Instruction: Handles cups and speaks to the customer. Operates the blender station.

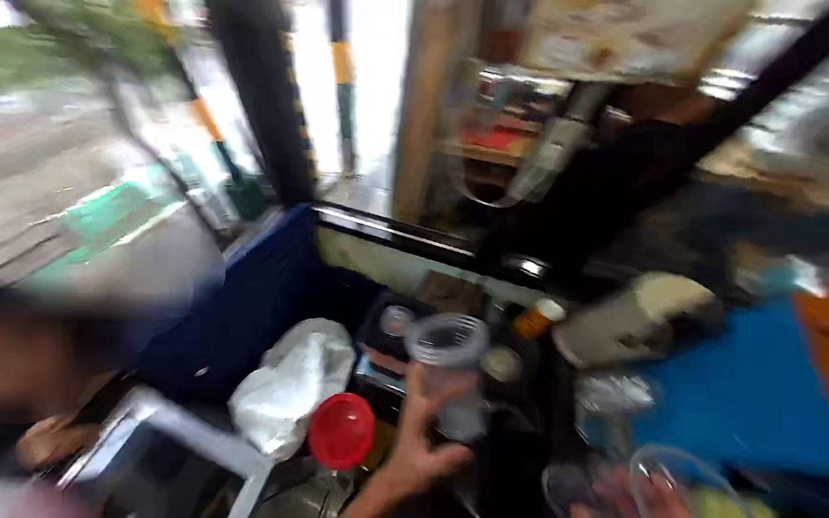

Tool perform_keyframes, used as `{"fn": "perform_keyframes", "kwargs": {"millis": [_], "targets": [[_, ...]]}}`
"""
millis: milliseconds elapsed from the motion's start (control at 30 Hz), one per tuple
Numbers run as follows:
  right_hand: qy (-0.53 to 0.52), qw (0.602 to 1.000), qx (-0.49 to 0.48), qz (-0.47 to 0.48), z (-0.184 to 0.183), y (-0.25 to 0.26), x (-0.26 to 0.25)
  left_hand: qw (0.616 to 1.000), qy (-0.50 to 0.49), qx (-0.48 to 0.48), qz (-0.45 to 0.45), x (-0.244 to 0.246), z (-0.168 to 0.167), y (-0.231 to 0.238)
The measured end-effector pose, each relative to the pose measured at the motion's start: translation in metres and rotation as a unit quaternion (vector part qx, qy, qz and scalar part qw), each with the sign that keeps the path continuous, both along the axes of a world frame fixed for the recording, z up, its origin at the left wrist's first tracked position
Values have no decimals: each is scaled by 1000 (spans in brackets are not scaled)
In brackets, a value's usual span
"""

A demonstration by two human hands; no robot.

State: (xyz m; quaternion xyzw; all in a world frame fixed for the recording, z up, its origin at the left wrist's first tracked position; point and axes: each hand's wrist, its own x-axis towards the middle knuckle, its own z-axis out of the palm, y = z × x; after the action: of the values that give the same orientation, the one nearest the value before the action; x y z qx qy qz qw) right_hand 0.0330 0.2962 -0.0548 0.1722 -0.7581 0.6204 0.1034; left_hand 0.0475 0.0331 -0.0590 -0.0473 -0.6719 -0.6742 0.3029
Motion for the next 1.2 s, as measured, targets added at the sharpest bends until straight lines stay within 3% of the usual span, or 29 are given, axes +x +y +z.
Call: {"fn": "perform_keyframes", "kwargs": {"millis": [133,233,400,600,700,767,867,933,1000,1067,1133,1200], "targets": [[-28,951,11,-308,-40,85,6,994,-54,40,-84,17,-32,-42],[-72,900,57,-427,-99,123,15,980,-91,102,-143,29,-57,-47],[-169,868,67,-462,-195,129,38,949,-161,164,-214,47,-71,-26],[-176,873,74,-449,-236,114,56,933,-177,230,-212,42,-68,-22],[-214,849,56,-480,-215,88,85,934,-181,239,-192,43,-67,-20],[-272,856,24,-440,-179,57,105,945,-161,209,-192,37,-64,-18],[-230,946,-71,-215,-100,17,87,956,-123,176,-202,17,-46,8],[-143,985,-85,-33,-56,-7,40,949,-95,179,-240,-7,-24,33],[-28,999,2,14,-13,-25,-18,933,-77,220,-274,-38,-1,63],[61,996,63,-26,23,-28,-72,928,-56,200,-310,-73,18,79],[77,978,184,-62,49,-14,-125,962,-70,58,-259,-107,25,75],[8,937,340,-76,58,-4,-180,972,-127,-173,-99,-134,5,70]]}}
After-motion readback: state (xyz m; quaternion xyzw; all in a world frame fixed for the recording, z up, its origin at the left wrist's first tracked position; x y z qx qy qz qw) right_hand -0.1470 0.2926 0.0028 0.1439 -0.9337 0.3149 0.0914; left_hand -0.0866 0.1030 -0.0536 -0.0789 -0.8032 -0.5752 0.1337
